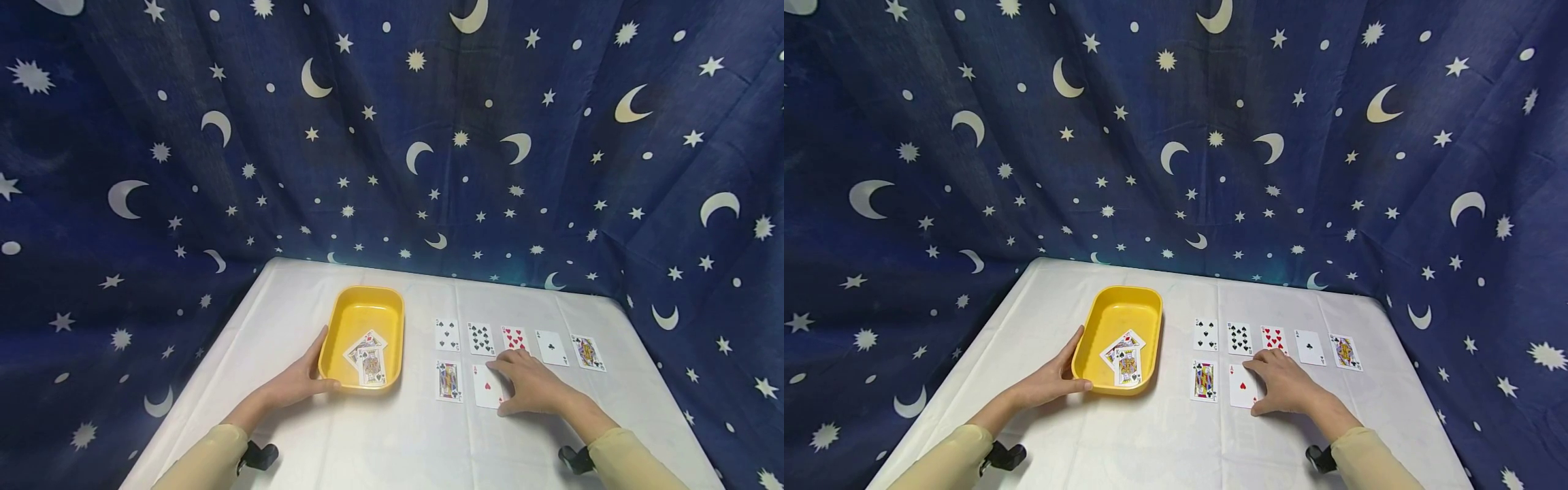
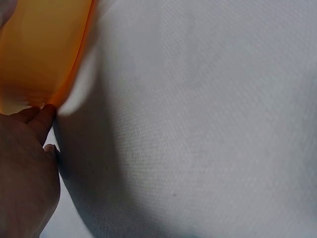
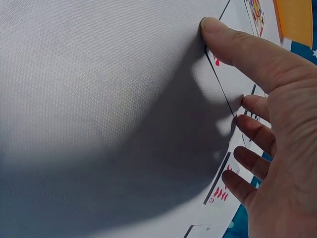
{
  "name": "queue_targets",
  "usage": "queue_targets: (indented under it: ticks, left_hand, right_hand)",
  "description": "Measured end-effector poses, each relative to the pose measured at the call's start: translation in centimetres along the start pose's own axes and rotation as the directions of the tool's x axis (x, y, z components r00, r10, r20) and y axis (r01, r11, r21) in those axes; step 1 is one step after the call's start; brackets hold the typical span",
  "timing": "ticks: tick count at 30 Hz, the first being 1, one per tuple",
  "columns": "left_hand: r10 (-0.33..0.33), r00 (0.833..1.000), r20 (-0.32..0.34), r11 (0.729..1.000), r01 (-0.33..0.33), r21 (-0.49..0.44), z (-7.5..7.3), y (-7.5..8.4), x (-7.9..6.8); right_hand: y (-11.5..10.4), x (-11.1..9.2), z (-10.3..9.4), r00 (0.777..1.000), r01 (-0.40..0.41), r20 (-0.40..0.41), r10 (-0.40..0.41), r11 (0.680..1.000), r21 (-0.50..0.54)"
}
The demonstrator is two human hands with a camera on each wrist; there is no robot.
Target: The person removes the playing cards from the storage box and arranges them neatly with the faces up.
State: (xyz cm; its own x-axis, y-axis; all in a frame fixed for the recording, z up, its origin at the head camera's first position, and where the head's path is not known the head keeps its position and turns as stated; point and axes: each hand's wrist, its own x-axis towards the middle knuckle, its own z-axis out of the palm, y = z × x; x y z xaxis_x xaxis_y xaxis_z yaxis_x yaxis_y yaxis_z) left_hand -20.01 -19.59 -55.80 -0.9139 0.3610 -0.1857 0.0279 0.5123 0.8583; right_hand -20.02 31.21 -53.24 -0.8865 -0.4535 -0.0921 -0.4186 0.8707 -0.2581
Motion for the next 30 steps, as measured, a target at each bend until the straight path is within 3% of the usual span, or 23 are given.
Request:
queue_targets:
  ticks: [10,17,30]
  left_hand:
    - [0.01,1.0,0.0,1.0,-0.01,0.007,0.0,-0.2,0.1]
    - [0.0,1.0,0.004,1.0,0.0,0.011,-0.1,0.1,-0.1]
    - [0.002,1.0,-0.001,1.0,-0.002,0.02,-0.1,0.1,-0.1]
  right_hand:
    - [-0.3,0.5,-0.9,0.995,0.062,-0.076,-0.062,0.998,-0.002]
    - [-2.8,2.2,-2.1,0.979,0.115,-0.174,-0.108,0.993,0.03]
    - [-10.0,7.4,-3.4,0.976,0.21,-0.077,-0.205,0.976,0.053]
